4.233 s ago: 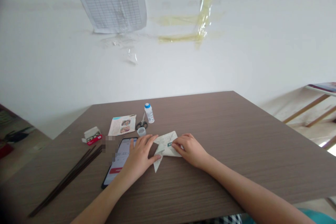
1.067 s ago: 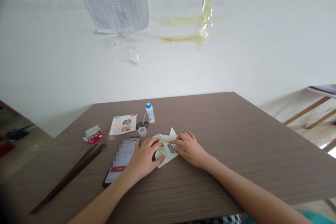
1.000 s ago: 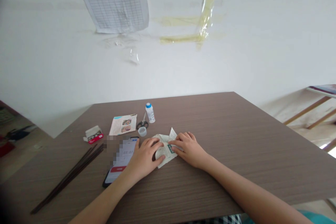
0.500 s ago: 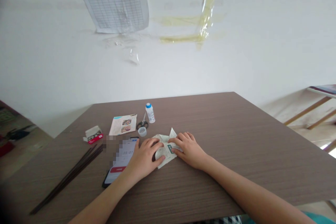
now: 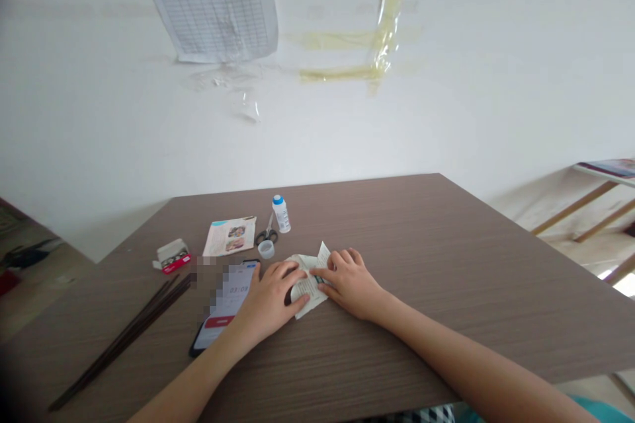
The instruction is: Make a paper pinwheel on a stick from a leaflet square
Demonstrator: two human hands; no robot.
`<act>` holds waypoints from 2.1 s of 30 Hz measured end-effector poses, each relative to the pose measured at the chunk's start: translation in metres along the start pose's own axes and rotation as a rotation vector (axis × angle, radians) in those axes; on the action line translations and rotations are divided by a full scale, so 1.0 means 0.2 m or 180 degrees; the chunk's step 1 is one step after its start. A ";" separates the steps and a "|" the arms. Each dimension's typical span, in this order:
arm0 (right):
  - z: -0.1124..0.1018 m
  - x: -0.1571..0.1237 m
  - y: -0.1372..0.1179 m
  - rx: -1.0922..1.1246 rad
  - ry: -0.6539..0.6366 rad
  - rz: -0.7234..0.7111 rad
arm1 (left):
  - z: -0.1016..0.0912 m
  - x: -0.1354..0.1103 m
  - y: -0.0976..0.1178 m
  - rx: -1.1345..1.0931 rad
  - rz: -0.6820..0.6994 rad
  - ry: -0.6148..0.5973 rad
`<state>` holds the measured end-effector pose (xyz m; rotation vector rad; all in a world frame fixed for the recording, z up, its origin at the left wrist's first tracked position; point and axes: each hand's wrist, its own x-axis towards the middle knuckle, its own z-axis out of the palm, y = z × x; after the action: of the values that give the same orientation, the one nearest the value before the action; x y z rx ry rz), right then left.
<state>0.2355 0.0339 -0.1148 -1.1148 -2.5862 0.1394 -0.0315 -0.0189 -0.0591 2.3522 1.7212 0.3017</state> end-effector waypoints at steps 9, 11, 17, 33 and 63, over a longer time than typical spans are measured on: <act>-0.02 -0.01 0.04 0.0243 0.0016 -0.0106 | -0.03 0.00 0.02 0.0127 -0.0072 -0.0110; -0.02 -0.02 0.06 0.0393 0.0097 -0.0114 | -0.03 0.00 0.02 0.0058 -0.0077 -0.0093; -0.04 -0.03 0.07 0.0418 0.0098 -0.0162 | -0.03 0.00 0.02 -0.0009 -0.0118 -0.0083; -0.07 -0.02 0.07 0.0616 -0.0099 -0.0052 | -0.05 0.00 -0.04 -0.0100 0.0060 -0.0318; -0.10 0.50 0.25 0.2122 0.0764 0.0842 | -0.13 -0.03 -0.01 0.0057 -0.0062 -0.0339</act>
<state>0.2123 0.1411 -0.0806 -1.1083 -1.9351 0.8059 -0.0428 -0.0236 -0.0356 2.3173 1.7033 0.1553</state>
